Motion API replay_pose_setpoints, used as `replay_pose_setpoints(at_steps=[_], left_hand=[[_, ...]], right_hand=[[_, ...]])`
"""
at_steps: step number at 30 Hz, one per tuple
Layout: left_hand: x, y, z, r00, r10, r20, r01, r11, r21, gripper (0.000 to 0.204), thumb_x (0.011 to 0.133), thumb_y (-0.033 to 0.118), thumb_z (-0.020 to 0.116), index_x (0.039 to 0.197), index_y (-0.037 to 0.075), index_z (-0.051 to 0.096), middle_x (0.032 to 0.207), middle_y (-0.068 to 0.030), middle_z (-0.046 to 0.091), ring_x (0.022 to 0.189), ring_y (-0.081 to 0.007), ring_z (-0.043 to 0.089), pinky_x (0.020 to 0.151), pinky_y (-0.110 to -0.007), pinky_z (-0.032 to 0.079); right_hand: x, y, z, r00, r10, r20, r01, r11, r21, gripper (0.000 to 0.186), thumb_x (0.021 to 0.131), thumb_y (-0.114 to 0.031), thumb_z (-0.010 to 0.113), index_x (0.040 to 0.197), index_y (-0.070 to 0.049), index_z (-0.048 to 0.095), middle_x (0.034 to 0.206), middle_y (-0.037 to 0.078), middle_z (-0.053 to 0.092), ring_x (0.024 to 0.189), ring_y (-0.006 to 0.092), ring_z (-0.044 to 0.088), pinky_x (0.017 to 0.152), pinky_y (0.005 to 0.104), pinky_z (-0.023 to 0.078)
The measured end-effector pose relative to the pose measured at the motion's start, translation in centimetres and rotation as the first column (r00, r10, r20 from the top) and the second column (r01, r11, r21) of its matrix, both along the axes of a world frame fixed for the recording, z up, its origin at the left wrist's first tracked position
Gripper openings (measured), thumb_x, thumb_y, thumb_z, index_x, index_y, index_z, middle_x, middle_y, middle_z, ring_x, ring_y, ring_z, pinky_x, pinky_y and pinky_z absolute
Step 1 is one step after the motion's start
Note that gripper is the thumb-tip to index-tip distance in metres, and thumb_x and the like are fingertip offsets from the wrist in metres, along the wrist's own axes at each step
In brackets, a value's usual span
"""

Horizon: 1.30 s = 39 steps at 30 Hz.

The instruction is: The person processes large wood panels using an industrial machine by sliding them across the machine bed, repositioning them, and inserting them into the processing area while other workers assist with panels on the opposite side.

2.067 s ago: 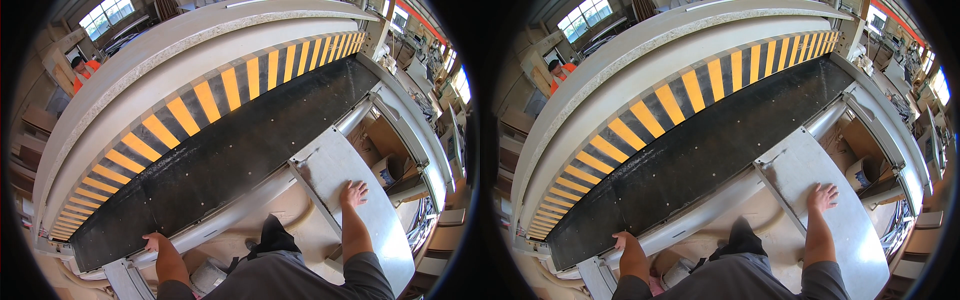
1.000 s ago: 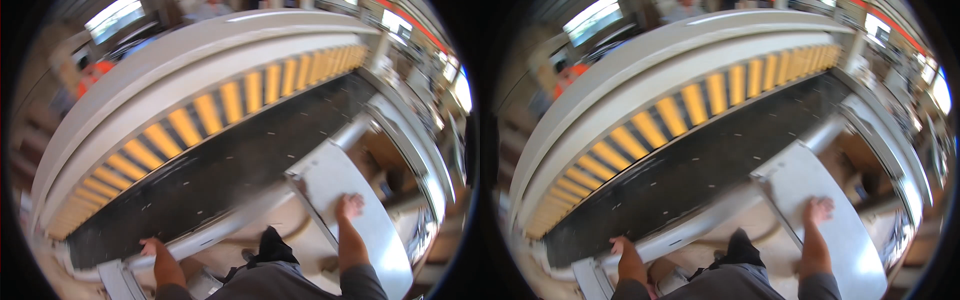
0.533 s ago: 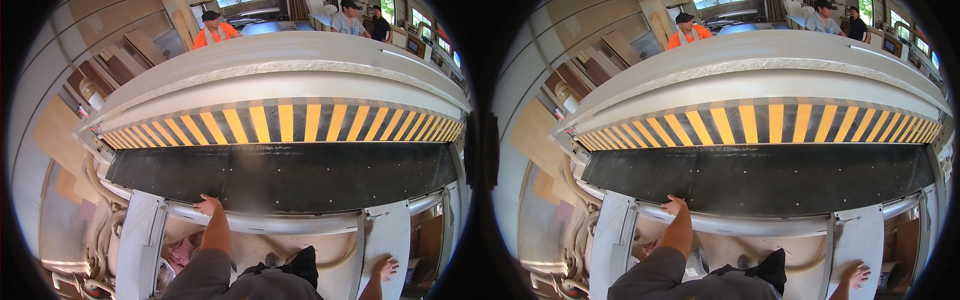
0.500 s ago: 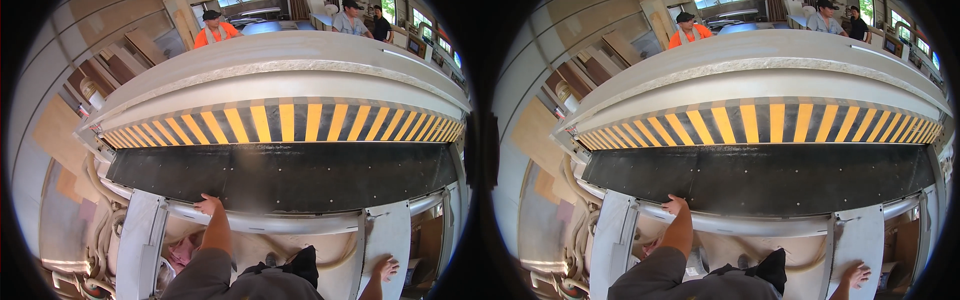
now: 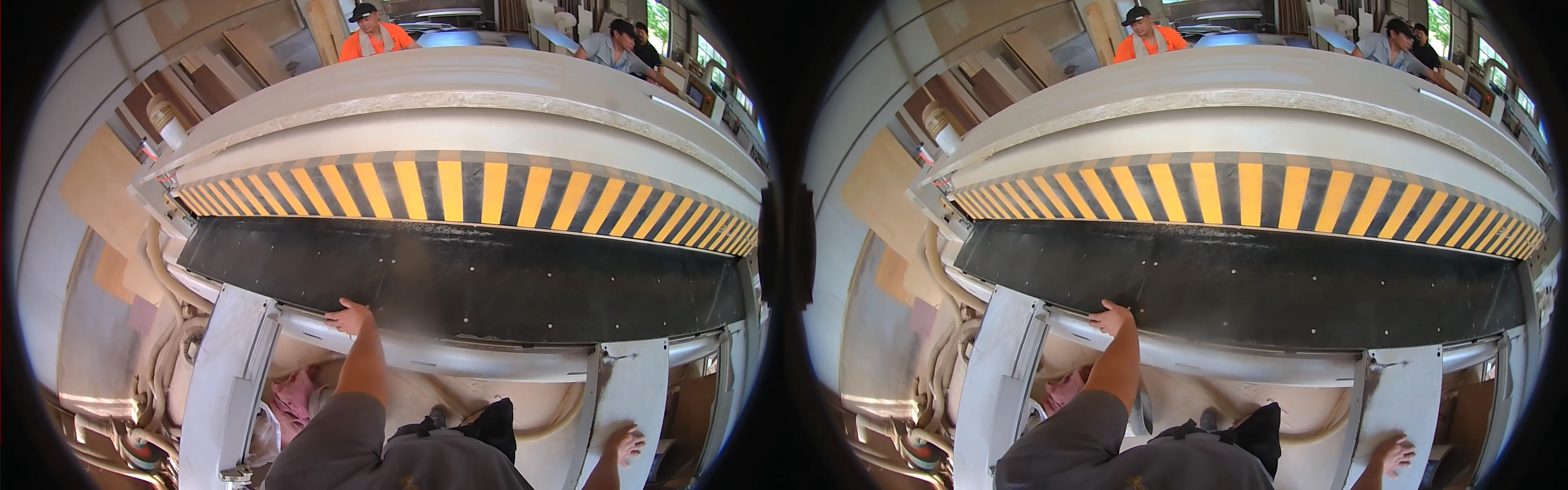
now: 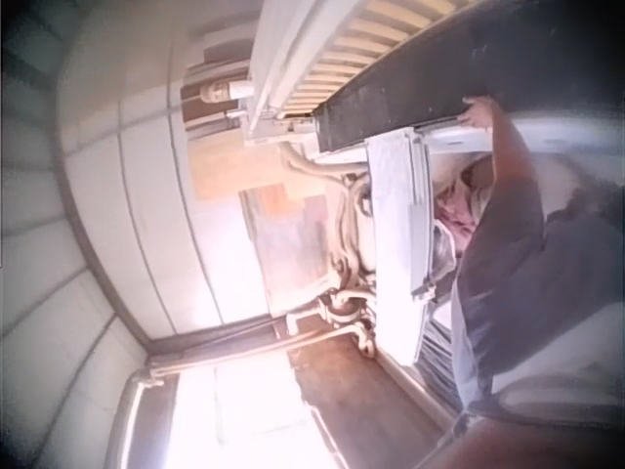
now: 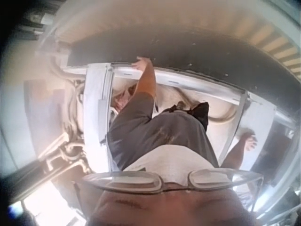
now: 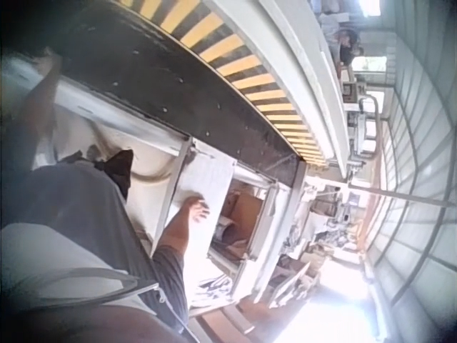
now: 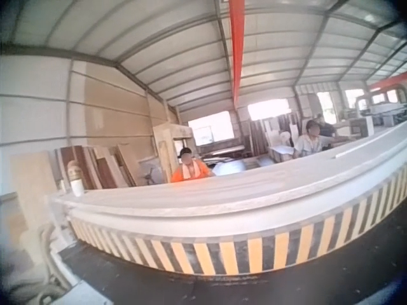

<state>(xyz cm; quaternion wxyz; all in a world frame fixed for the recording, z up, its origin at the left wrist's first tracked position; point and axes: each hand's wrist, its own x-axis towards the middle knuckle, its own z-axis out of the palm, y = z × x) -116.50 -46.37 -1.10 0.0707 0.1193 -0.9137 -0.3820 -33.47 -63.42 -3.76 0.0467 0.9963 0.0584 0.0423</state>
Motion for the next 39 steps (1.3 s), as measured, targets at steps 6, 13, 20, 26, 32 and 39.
replay_pose_setpoints(at_steps=[6,13,20,26,32,39], left_hand=[[1.4,-0.1,0.7,1.000,-0.025,0.011,0.025,1.000,-0.006,0.082,0.101,0.054,0.049,0.155,-0.005,0.027,0.159,-0.0287,0.030,0.132,-0.0471,0.049,0.106,-0.053,0.045],[0.8,-0.2,1.7,0.999,-0.042,-0.032,0.043,0.999,0.025,0.083,0.099,0.053,0.055,0.154,-0.003,0.028,0.160,-0.0287,0.029,0.136,-0.0468,0.045,0.108,-0.055,0.043],[0.5,-0.9,7.0,0.999,-0.037,0.003,0.037,0.999,0.010,0.089,0.095,0.053,0.062,0.154,-0.003,0.027,0.160,-0.0277,0.027,0.140,-0.0443,0.039,0.109,-0.053,0.043],[1.2,-0.8,9.2,0.999,-0.033,0.023,0.033,0.999,0.006,0.092,0.093,0.054,0.065,0.155,-0.002,0.028,0.162,-0.0259,0.026,0.140,-0.0432,0.039,0.111,-0.053,0.041],[0.6,-1.8,6.4,0.988,-0.153,0.039,0.154,0.987,-0.037,0.097,0.094,0.057,0.061,0.158,-0.002,0.020,0.164,-0.0297,0.019,0.142,-0.0468,0.038,0.115,-0.054,0.037],[-0.5,-19.9,0.9,0.344,-0.924,0.165,0.915,0.369,0.160,0.041,0.097,0.034,0.066,0.124,0.003,0.067,0.126,-0.0228,0.066,0.116,-0.0357,0.064,0.100,-0.042,0.049]], right_hand=[[0.9,-1.0,-0.4,0.999,0.009,0.034,-0.010,1.000,0.018,0.080,0.099,-0.071,0.027,0.158,-0.017,0.030,0.164,0.007,0.030,0.148,0.0318,0.031,0.110,0.0735,0.022],[2.7,-0.7,-1.3,0.983,0.150,0.101,-0.146,0.988,-0.047,0.070,0.099,-0.064,0.038,0.146,-0.013,0.047,0.146,0.016,0.046,0.135,0.0378,0.042,0.103,0.0755,0.029],[-0.5,0.4,4.8,0.969,0.224,0.102,-0.228,0.973,0.029,0.076,0.099,-0.064,0.033,0.150,-0.009,0.040,0.152,0.022,0.039,0.138,0.0465,0.037,0.101,0.0772,0.031],[1.0,-1.9,7.0,0.962,0.257,0.097,-0.259,0.966,0.011,0.081,0.099,-0.065,0.029,0.154,-0.006,0.035,0.157,0.027,0.033,0.140,0.0539,0.033,0.100,0.0786,0.032],[5.2,-2.1,7.9,0.916,0.388,-0.099,-0.395,0.840,-0.372,0.054,0.101,-0.049,0.047,0.145,-0.019,0.052,0.146,0.019,0.051,0.132,0.0421,0.046,0.102,0.0670,0.040],[-6.3,-3.2,8.0,0.681,0.665,0.307,-0.696,0.458,0.553,0.053,0.100,-0.016,0.063,0.147,-0.001,0.045,0.152,0.022,0.045,0.141,0.0381,0.042,0.119,0.0464,0.034]])
